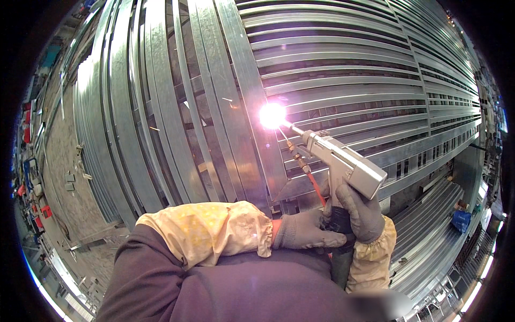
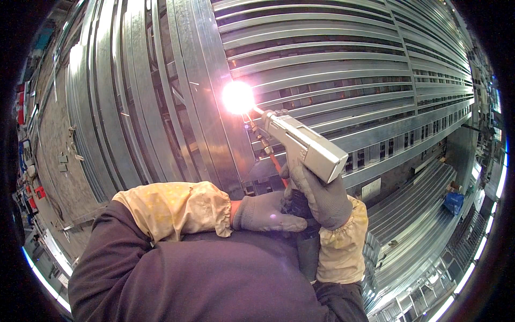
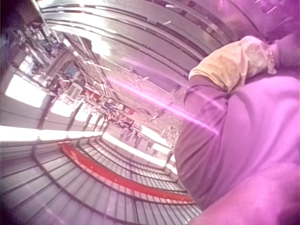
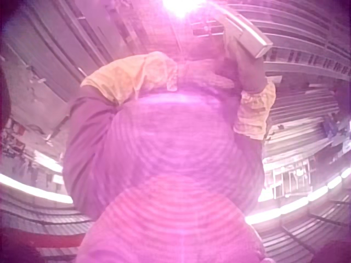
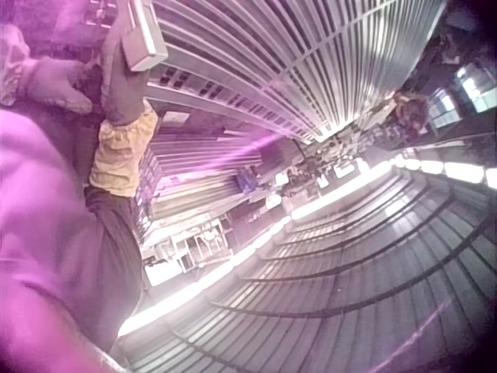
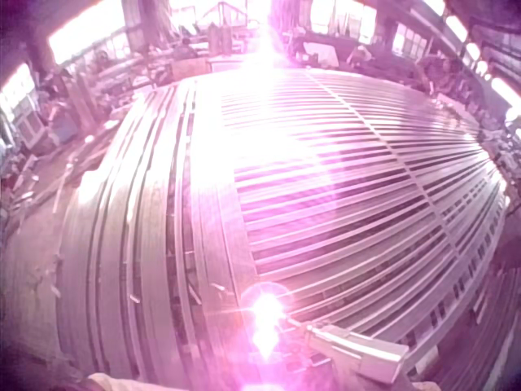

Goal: The person uses a welding torch to join metal bars on a large metal frame. The welder moves the torch along the seams, creating bright sparks and fusing the metal pieces together.

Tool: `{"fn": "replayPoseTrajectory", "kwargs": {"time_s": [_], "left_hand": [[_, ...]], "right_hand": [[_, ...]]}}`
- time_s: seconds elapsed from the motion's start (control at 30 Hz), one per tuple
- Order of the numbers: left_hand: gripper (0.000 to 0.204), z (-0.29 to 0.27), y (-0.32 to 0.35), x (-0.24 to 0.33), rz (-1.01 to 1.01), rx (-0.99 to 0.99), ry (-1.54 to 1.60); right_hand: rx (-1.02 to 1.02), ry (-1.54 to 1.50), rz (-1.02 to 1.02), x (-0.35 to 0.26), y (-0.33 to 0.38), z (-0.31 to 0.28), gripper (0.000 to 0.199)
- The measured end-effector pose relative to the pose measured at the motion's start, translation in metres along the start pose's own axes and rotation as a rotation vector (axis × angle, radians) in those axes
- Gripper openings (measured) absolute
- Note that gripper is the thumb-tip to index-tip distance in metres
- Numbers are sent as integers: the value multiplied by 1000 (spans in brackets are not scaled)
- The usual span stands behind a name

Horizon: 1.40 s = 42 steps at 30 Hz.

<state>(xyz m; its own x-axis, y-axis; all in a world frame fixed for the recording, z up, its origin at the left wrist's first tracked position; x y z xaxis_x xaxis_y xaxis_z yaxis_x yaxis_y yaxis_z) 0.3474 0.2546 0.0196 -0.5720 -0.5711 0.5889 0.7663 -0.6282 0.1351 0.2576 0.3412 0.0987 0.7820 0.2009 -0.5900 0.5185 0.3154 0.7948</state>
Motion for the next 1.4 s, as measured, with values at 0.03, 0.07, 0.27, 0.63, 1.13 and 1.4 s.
{"fn": "replayPoseTrajectory", "kwargs": {"time_s": [0.03,0.07,0.27,0.63,1.13,1.4], "left_hand": [[35,0,0,0,1,-8,-1],[34,0,-1,0,2,-16,-2],[32,1,1,-1,43,-7,18],[31,2,1,0,27,-5,-9],[46,4,1,5,-112,-100,-48],[42,13,0,-11,-25,-102,-40]], "right_hand": [[2,-12,-5,0,0,0,32],[5,-23,-11,1,0,0,32],[11,9,11,3,0,-1,32],[18,99,12,0,3,-3,31],[73,315,-183,16,10,-21,36],[62,53,-32,24,18,-20,40]]}}
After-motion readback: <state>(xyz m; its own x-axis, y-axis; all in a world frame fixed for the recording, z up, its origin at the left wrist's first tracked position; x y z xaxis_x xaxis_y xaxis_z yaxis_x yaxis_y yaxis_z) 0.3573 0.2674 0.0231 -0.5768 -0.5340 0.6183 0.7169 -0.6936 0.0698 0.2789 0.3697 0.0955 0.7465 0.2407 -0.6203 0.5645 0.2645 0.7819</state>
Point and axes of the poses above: each hand's wrist, its own y-axis away from the middle knuckle, its own z-axis out of the palm, x = y × z, the point moved 3 cm from there along -y, towards the middle knuckle, and after that the axes turned 15 degrees about z, right-handed, at the moved point
